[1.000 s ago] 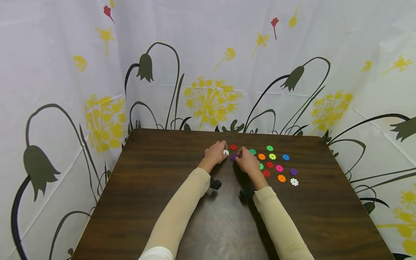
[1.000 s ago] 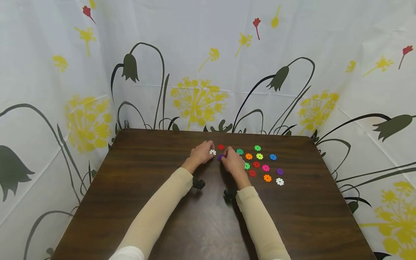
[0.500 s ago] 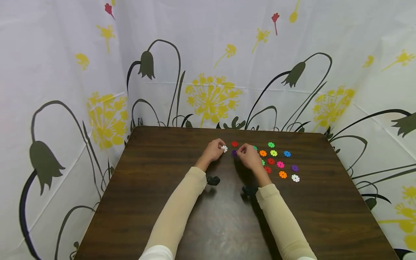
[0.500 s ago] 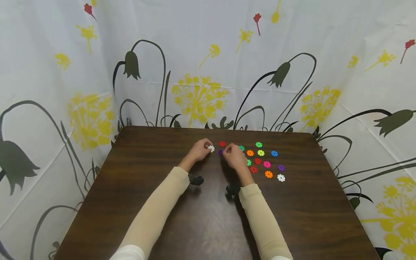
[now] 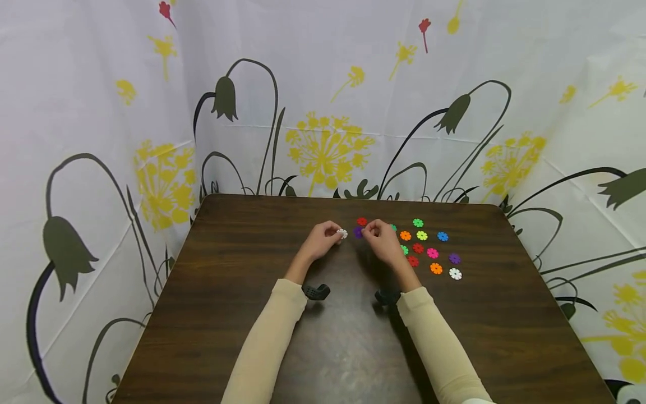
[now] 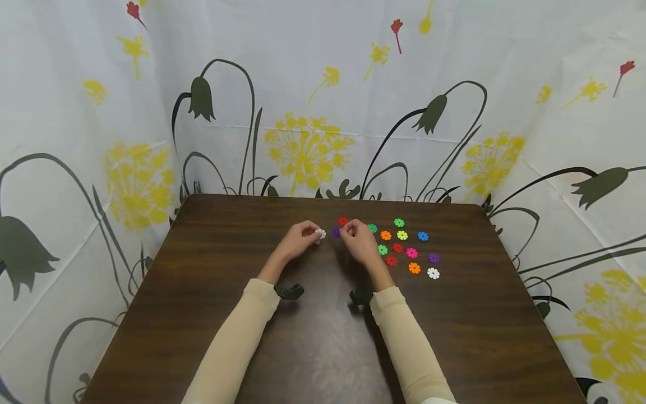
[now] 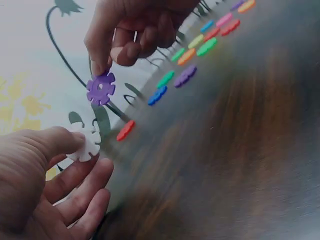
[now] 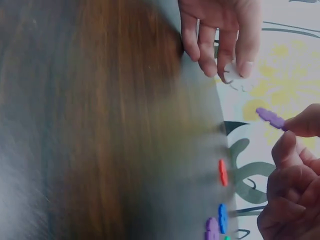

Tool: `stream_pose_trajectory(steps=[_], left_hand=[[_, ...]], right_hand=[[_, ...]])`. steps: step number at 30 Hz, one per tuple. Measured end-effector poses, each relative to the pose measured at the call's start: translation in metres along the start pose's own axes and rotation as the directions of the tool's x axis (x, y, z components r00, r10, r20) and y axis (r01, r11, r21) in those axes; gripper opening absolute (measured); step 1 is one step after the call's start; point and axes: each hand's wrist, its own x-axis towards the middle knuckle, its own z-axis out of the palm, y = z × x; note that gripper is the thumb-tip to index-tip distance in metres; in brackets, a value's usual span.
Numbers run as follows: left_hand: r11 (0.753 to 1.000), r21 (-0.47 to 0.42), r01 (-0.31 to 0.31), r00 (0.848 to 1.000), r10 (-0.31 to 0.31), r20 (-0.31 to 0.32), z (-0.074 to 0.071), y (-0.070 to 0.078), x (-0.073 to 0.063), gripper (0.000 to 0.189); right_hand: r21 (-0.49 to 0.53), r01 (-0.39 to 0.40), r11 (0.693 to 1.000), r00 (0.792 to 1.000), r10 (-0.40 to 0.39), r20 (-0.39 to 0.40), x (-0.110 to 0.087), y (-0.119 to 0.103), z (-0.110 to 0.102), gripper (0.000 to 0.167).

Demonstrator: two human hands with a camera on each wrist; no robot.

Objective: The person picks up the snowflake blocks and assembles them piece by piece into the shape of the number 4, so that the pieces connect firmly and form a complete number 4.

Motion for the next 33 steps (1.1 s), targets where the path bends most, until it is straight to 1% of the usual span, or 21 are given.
stream_pose_trajectory(steps=[2,5,8,11,13,15,19,21,28,33], left_hand=[[0.999,-0.041,-0.016,1.0,0.016,-0.012,0.001,-0.003,-0.006,0.018],[0.994,-0.105,-0.035,0.999,0.032,-0.024,0.004,-0.005,-0.012,0.019],[0.987,-0.156,-0.044,0.999,0.04,-0.031,0.007,-0.007,-0.016,0.017],[0.981,-0.188,-0.049,0.998,0.043,-0.037,0.009,-0.008,-0.02,0.017],[0.98,-0.192,-0.058,0.998,0.05,-0.048,0.009,-0.009,-0.022,0.017],[0.98,-0.184,-0.07,0.996,0.058,-0.069,0.009,-0.012,-0.026,0.017],[0.983,-0.162,-0.091,0.99,0.072,-0.122,0.01,-0.02,-0.031,0.015],[0.983,-0.155,-0.101,0.987,0.079,-0.144,0.011,-0.023,-0.032,0.014],[0.979,-0.168,-0.117,0.982,0.088,-0.169,0.016,-0.026,-0.032,0.014],[0.977,-0.168,-0.131,0.975,0.096,-0.202,0.018,-0.027,-0.034,0.012]], right_hand=[[0.047,0.012,0.999,1.0,-0.012,0.009,-0.001,0.001,0.002,0.019],[0.134,0.002,0.991,1.0,-0.004,0.019,-0.002,0.003,0.005,0.02],[0.222,-0.043,0.974,0.998,0.033,0.045,-0.004,0.0,0.006,0.021],[0.293,-0.1,0.951,0.994,0.082,0.073,-0.005,-0.004,0.009,0.021],[0.325,-0.129,0.937,0.991,0.107,0.085,-0.007,-0.007,0.012,0.02],[0.34,-0.139,0.93,0.989,0.112,0.099,-0.008,-0.01,0.016,0.019],[0.34,-0.142,0.929,0.986,0.102,0.133,-0.009,-0.013,0.024,0.018],[0.343,-0.145,0.928,0.985,0.103,0.138,-0.009,-0.014,0.028,0.018],[0.347,-0.164,0.923,0.984,0.13,0.121,-0.012,-0.016,0.031,0.016],[0.343,-0.155,0.926,0.985,0.116,0.131,-0.012,-0.017,0.034,0.015]])
